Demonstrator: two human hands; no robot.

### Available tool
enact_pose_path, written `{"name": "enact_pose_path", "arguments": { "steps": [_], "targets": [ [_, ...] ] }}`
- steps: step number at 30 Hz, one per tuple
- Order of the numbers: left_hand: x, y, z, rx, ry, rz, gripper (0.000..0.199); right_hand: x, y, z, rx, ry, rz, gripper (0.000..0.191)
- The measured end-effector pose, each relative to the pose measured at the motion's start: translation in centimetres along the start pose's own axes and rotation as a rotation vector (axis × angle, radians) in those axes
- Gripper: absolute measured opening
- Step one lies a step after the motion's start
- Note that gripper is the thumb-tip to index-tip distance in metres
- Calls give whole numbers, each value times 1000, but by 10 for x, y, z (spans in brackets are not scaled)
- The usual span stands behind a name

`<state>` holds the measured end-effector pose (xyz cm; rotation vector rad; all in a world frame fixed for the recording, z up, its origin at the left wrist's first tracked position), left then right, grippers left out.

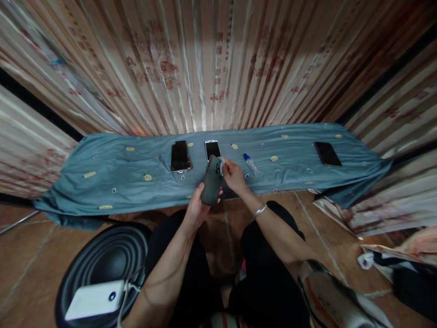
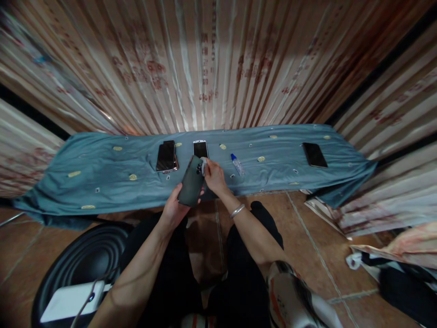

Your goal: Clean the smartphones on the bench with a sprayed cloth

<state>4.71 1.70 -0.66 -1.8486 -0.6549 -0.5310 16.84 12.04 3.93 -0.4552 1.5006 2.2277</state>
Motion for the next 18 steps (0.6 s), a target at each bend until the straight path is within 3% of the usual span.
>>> {"name": "enact_pose_path", "arguments": {
  "steps": [8, 13, 18],
  "targets": [
    [8, 0, -2, -31, 8, -91, 47, -3, -21, 5, 205, -59, 476, 25],
    [8, -4, -1, -16, 0, -161, 41, 16, -30, -2, 425, 6, 758, 25],
    [-2, -5, 2, 36, -92, -171, 28, 20, -24, -6, 499, 54, 872, 31]
  ]
}}
Point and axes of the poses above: each hand's wrist, its own z-axis towards the middle knuckle, its own x-axis out of the palm, y = z × x, the point moved 10 cm from there along z, towards the middle knuckle, and after that the axes turned 5 degrees about x, right-handed, at the moved point
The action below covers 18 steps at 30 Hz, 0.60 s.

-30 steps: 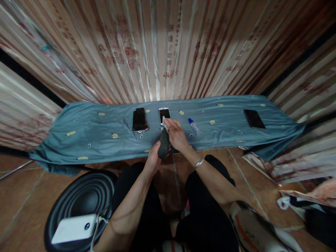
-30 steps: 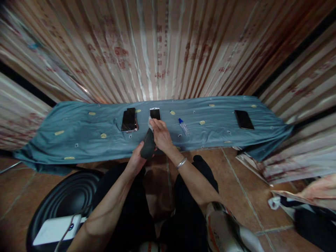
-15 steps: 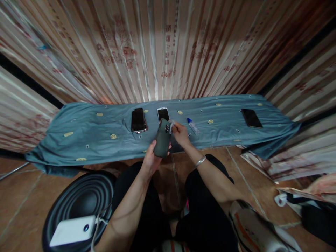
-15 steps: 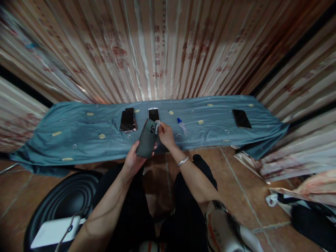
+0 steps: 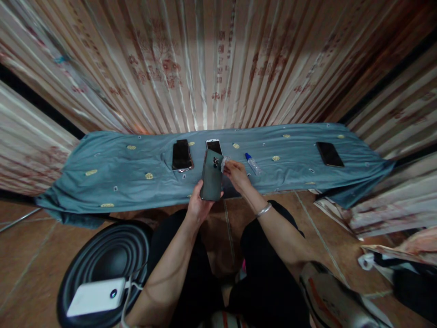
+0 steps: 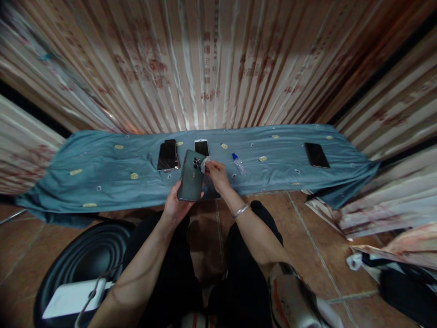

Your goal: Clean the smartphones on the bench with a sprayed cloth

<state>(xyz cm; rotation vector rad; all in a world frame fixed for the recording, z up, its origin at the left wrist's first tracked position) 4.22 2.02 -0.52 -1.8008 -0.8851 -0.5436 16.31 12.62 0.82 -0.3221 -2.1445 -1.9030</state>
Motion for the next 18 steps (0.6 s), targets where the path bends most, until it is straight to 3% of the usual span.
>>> {"name": "enact_pose_path", "arguments": {
  "steps": [3, 10, 15, 18],
  "targets": [
    [-7, -2, 3, 50, -47, -26, 22, 6, 0, -4, 25, 33, 42, 32],
    [-1, -18, 12, 178, -11, -141, 28, 24, -21, -22, 53, 71, -106, 31],
    [0, -28, 13, 191, -22, -171, 34, 32, -34, -42, 55, 160, -298, 29],
    [-3, -30, 11, 163, -27, -165, 37, 35, -26, -57, -15, 230, -527, 28]
  ]
}}
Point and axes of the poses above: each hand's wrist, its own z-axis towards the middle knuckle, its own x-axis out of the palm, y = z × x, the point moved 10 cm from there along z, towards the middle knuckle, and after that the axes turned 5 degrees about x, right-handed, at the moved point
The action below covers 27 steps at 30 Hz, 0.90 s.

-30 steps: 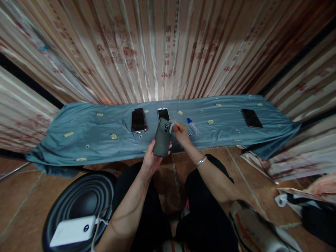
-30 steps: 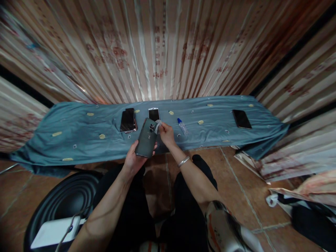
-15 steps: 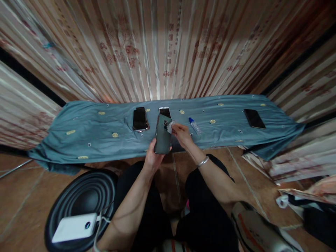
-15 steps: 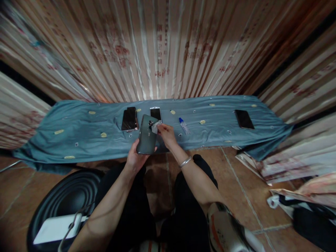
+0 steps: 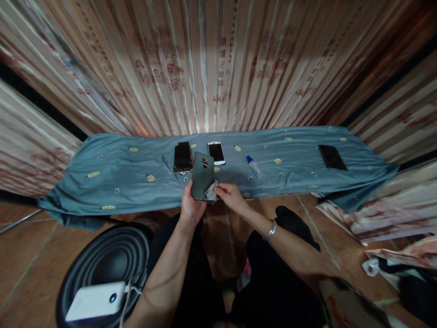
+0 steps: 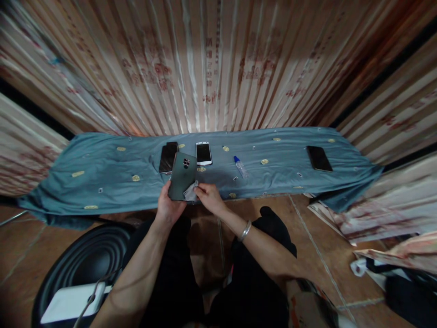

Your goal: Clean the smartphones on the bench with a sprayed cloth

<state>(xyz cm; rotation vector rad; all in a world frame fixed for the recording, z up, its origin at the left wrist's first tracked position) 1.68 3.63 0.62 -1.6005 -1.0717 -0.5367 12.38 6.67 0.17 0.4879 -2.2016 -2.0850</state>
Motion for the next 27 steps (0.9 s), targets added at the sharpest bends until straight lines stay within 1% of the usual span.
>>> {"name": "enact_pose_path", "arguments": {
  "steps": [3, 5, 6, 7, 9, 11, 13, 16, 19, 21, 24, 27],
  "targets": [
    [3, 3, -4, -72, 41, 21, 44, -2, 20, -19, -94, 52, -323, 28],
    [7, 6, -7, -116, 69, 23, 48, -2, 36, -33, -191, 77, -562, 24],
    [8, 7, -9, -125, 69, 16, 49, -4, 44, -40, -254, 60, -670, 22],
    [9, 8, -10, -130, 64, 6, 49, -7, 54, -46, -323, 6, -755, 22],
    [9, 11, -11, -146, 45, -9, 48, -9, 68, -59, -474, -76, -861, 28],
    [9, 14, -11, -174, 31, -13, 46, -4, 75, -68, -609, -108, -909, 33],
    [8, 17, -11, -197, 21, -14, 44, 4, 76, -73, -707, -108, -946, 35],
    [7, 18, -11, -202, -10, -29, 41, 13, 75, -76, -798, -130, -984, 36],
    [6, 22, -11, -215, -34, -36, 40, 19, 80, -81, -874, -154, -970, 36],
    [6, 27, -12, -239, -39, -29, 38, 25, 83, -84, -916, -159, -954, 36],
    [4, 30, -11, -241, -48, -18, 31, 31, 88, -83, -932, -158, -926, 36],
    [0, 30, -10, -228, -62, 4, 35, 33, 91, -79, -908, -160, -881, 37]
  ]
}}
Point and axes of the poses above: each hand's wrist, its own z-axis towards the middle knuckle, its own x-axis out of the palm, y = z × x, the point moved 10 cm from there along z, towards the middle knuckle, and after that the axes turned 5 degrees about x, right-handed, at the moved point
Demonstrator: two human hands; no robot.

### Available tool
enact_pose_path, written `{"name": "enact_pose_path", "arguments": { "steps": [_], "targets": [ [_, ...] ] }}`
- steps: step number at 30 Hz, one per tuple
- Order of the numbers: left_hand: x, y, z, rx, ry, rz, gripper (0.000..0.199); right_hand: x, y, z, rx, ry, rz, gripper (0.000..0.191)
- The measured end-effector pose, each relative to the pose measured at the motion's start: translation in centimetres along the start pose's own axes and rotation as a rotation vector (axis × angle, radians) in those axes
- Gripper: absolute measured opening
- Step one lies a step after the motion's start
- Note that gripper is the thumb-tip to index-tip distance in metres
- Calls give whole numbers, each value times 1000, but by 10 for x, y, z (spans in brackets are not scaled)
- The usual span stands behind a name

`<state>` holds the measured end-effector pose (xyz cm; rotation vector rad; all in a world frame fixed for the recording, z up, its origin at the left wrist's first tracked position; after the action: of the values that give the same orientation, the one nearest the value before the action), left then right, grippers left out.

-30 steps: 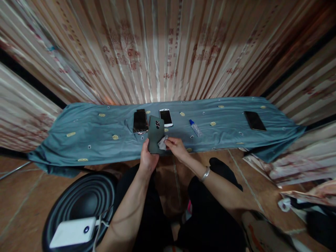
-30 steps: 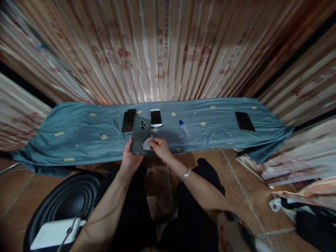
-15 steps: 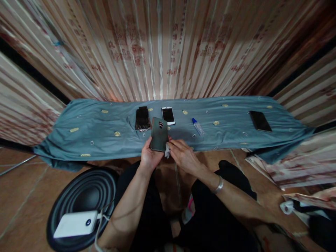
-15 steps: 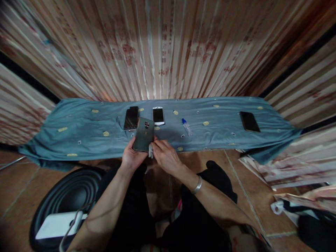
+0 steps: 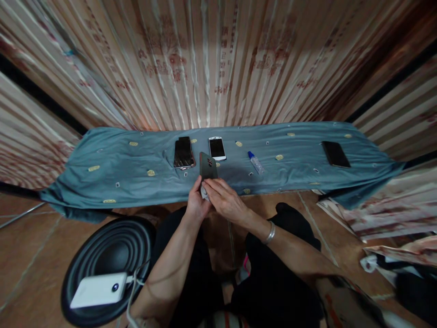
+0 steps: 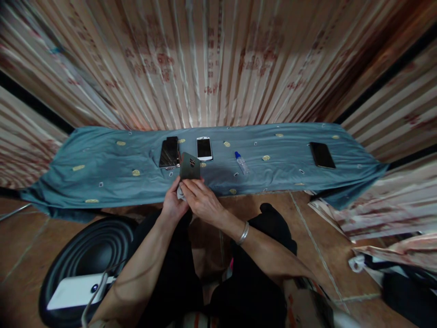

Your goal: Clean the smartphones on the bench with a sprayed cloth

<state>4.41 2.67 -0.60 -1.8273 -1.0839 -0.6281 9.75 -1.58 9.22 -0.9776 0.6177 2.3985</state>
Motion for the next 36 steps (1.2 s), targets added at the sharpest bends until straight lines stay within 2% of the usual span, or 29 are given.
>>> {"name": "enact_pose_path", "arguments": {
  "steps": [4, 9, 16, 25, 28, 33, 36],
  "targets": [
    [-3, -4, 1, 24, 10, 33, 36, 8, 0, 0, 39, 31, 24, 42],
    [-10, -10, 3, 116, -2, 77, 34, 21, -2, -5, 46, 103, 103, 47],
    [-1, -10, -1, 245, 18, 68, 41, 12, -15, 5, 67, 58, 101, 45],
    [-4, -21, -7, 244, 40, 121, 49, 16, 9, 2, -26, 83, 112, 44],
    [-2, -16, -7, 223, 31, 105, 48, 16, -4, 5, 12, 70, 106, 45],
    [15, -8, -8, 225, 135, 96, 30, 15, -48, 15, 186, 29, 99, 49],
    [14, -6, -10, 232, 157, 157, 27, 16, -71, 19, 257, 7, 121, 50]
  ]
}}
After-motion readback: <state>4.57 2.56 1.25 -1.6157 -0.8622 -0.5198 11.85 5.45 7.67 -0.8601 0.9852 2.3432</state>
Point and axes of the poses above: each hand's wrist, its own z-axis towards the middle knuckle, its own x-axis out of the palm, y = z × x, the point moved 10 cm from there along z, towards the middle knuckle, and after that the axes turned 5 degrees about x, right-handed, at the moved point
